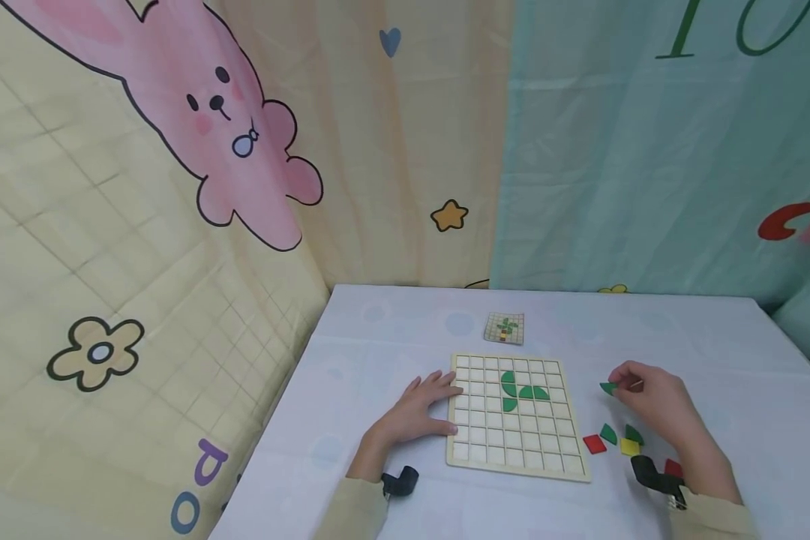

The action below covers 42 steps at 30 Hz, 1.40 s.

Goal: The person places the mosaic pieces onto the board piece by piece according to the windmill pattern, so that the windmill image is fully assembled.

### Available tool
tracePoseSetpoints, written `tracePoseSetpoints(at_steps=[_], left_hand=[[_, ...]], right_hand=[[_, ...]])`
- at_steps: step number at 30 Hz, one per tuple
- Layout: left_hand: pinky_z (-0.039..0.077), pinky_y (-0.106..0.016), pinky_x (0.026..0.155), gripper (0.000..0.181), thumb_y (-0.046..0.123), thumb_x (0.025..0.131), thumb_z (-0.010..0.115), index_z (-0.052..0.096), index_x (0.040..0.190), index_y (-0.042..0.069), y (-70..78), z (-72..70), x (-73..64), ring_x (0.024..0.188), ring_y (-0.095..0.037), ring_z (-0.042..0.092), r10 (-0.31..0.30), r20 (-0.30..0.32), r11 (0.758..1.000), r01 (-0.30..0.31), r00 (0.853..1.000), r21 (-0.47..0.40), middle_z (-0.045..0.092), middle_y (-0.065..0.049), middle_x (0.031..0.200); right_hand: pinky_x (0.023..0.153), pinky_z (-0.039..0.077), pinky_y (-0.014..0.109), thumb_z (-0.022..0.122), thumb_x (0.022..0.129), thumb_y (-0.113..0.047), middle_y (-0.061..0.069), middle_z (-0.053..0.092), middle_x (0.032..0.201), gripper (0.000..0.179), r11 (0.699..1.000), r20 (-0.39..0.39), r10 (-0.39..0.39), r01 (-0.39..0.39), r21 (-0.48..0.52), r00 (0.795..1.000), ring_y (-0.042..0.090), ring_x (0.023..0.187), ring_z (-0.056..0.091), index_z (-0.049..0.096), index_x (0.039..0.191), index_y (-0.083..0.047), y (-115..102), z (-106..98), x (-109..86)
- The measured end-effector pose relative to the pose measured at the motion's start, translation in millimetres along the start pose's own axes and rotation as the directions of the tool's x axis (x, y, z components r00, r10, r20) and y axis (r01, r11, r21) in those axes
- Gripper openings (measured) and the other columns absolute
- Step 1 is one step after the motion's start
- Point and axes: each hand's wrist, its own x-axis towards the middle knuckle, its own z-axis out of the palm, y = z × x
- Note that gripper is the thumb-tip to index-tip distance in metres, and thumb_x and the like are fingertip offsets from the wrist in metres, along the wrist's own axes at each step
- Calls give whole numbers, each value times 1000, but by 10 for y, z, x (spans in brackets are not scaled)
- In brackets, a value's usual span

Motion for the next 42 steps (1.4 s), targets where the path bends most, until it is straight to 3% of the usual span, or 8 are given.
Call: tracePoseSetpoints(at_steps=[6,14,23,29,42], left_hand=[[4,-47,123,72,48,85,77,50,149,30,26,-19,-12,153,-16,12,-5,0,1000,5,1000,-14,26,10,164],[5,-49,123,73,50,84,77,51,149,28,34,-23,-15,153,-18,13,-4,-7,1000,3,1000,-24,28,8,164],[4,-48,123,73,50,85,76,50,150,28,37,-46,-4,153,-17,12,-1,-2,1000,1,1000,-22,27,8,164],[4,-48,123,73,49,85,77,51,150,27,36,-58,-1,153,-17,12,4,0,1000,-4,1000,-25,27,8,164],[4,-48,123,72,52,85,76,51,149,30,-3,-17,-18,153,-16,13,8,0,1000,-8,1000,-24,28,10,163]], right_hand=[[74,57,48,72,88,-5,11,68,94,15,1000,16,-26,25,13,1000,33,89,62,67,102,-5,-149,28,69],[76,57,48,72,89,-7,11,68,96,15,999,45,-4,2,34,999,31,90,61,67,103,-6,-242,110,142],[72,56,42,72,90,-7,7,68,93,11,996,37,-68,65,65,997,27,86,61,69,100,-7,-367,200,196],[74,56,43,71,91,-9,5,70,96,17,992,45,-106,103,72,993,25,88,63,74,107,-5,-418,271,239],[71,56,41,69,92,-8,5,71,97,19,989,80,-119,111,103,990,24,87,64,76,109,-4,-528,398,292]])
